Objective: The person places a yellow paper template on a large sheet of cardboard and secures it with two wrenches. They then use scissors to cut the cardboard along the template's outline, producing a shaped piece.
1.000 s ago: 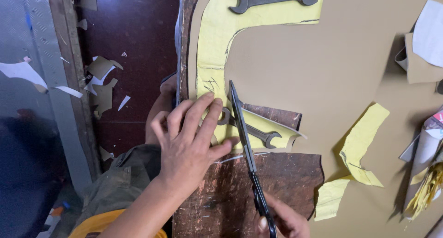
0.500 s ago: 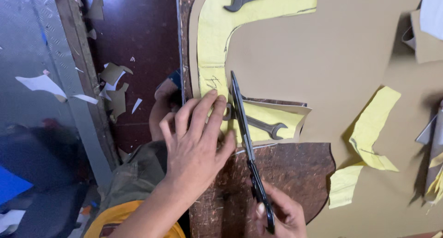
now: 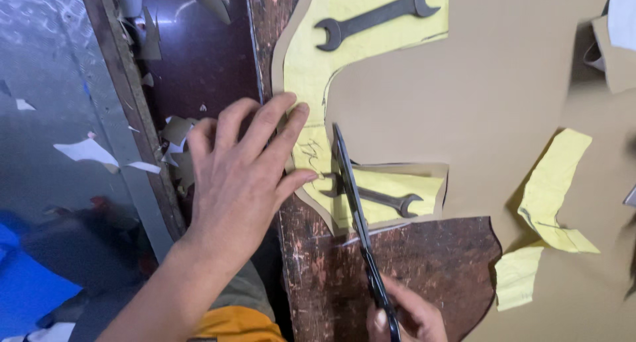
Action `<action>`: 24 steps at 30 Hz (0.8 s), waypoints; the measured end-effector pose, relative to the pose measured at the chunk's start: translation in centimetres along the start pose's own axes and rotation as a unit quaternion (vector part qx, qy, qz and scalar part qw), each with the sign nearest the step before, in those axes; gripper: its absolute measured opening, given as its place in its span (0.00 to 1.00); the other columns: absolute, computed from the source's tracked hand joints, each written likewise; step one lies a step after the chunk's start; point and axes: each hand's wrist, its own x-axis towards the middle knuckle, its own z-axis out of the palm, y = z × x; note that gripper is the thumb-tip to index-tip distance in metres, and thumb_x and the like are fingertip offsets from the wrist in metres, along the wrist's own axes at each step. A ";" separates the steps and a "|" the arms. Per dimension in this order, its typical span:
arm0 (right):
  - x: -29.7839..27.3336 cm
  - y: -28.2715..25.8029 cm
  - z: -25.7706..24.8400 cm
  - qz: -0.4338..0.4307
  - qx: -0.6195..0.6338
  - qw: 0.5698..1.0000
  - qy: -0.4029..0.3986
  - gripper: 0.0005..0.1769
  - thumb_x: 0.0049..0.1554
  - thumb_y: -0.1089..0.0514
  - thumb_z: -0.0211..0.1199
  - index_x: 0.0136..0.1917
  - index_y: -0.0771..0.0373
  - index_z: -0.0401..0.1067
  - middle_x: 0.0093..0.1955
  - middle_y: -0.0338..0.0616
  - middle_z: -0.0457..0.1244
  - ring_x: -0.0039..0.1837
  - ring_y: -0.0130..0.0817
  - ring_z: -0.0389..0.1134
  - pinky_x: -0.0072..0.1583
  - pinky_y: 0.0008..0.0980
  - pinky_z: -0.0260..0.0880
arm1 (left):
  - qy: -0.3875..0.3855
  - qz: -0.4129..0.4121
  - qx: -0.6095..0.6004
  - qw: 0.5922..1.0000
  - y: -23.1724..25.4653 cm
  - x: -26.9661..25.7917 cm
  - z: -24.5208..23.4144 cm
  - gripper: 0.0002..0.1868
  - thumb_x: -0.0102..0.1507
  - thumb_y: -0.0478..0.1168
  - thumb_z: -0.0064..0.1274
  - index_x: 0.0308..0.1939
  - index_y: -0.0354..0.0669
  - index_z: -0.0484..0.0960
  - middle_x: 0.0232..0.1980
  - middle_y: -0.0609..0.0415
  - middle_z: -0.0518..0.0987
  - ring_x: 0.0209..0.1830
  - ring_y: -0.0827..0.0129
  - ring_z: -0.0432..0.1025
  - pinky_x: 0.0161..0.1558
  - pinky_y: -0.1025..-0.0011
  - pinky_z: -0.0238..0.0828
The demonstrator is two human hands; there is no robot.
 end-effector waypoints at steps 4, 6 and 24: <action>0.4 -0.4 0.1 0.031 -0.030 0.999 0.027 0.35 0.51 0.63 0.70 0.70 0.75 0.69 0.31 0.47 0.69 0.31 0.27 0.68 0.34 0.28 0.65 | 0.005 0.000 0.009 1.000 0.2 0.5 -0.2 0.45 0.50 0.59 0.64 0.68 0.43 0.75 0.70 0.54 0.66 0.65 0.54 0.59 0.61 0.46 0.52; 0.6 -0.4 0.0 -0.027 -0.072 0.997 0.004 0.33 0.53 0.63 0.70 0.70 0.77 0.68 0.44 0.48 0.72 0.40 0.27 0.71 0.41 0.27 0.69 | 0.000 -0.002 0.003 1.000 0.2 0.5 -0.5 0.43 0.52 0.57 0.65 0.68 0.43 0.75 0.70 0.55 0.66 0.65 0.55 0.59 0.61 0.47 0.52; 0.5 -0.4 2.9 -0.003 -0.107 0.994 0.038 0.33 0.52 0.58 0.70 0.69 0.70 0.72 0.37 0.43 0.71 0.35 0.22 0.68 0.39 0.23 0.64 | 0.001 0.005 -0.032 0.999 -0.8 0.3 0.1 0.43 0.54 0.57 0.65 0.69 0.43 0.74 0.72 0.56 0.66 0.63 0.56 0.61 0.62 0.49 0.53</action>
